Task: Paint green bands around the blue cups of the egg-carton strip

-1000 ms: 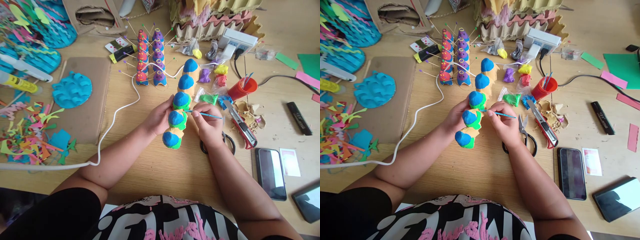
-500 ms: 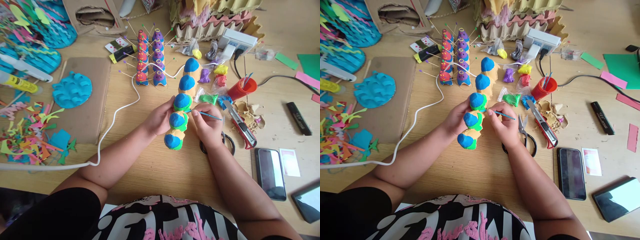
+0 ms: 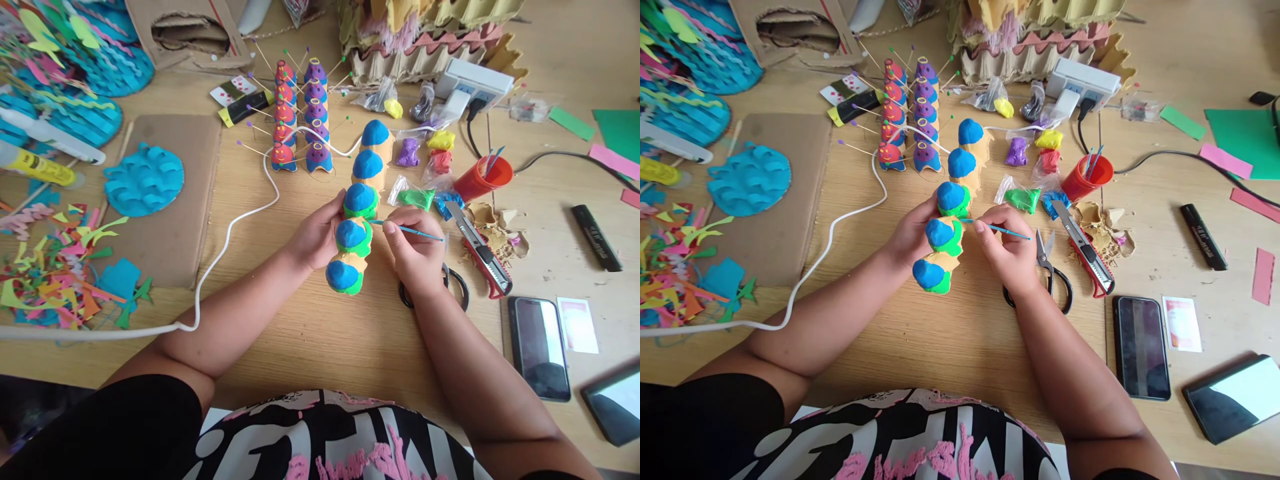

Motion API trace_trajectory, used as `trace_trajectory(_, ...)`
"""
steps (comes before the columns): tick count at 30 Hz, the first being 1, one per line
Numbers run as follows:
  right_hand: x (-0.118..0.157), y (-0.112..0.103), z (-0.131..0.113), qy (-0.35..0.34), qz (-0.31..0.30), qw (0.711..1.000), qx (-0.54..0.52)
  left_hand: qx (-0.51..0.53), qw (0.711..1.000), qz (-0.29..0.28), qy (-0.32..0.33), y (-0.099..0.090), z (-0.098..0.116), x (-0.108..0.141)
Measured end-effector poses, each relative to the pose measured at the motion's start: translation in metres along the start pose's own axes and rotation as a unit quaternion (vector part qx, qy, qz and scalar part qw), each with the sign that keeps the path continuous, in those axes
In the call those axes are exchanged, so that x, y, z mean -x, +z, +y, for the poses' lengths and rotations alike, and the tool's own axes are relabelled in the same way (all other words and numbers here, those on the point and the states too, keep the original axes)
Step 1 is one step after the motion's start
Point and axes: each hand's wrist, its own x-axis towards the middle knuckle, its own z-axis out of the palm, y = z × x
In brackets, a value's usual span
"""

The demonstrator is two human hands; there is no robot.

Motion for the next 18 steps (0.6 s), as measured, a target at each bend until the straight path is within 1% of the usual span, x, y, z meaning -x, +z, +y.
trace_trajectory(5, 0.000, 0.000, 0.002, 0.005, 0.006, 1.000, -0.030, 0.000, 1.000, 0.002, -0.013, 0.007, 0.001, 0.004)
trace_trajectory(8, 0.000, 0.000, 0.001, 0.008, 0.001, 1.000, -0.026, -0.019, 1.000, 0.003, -0.011, 0.004, 0.000, 0.002)
trace_trajectory(13, 0.000, 0.000, -0.001, 0.014, 0.006, 1.000, -0.007, -0.050, 0.999, -0.014, 0.004, -0.002, -0.001, 0.000)
trace_trajectory(18, 0.000, 0.001, 0.000, -0.010, -0.001, 1.000, -0.008, -0.025, 1.000, -0.012, -0.004, -0.005, -0.002, -0.001)
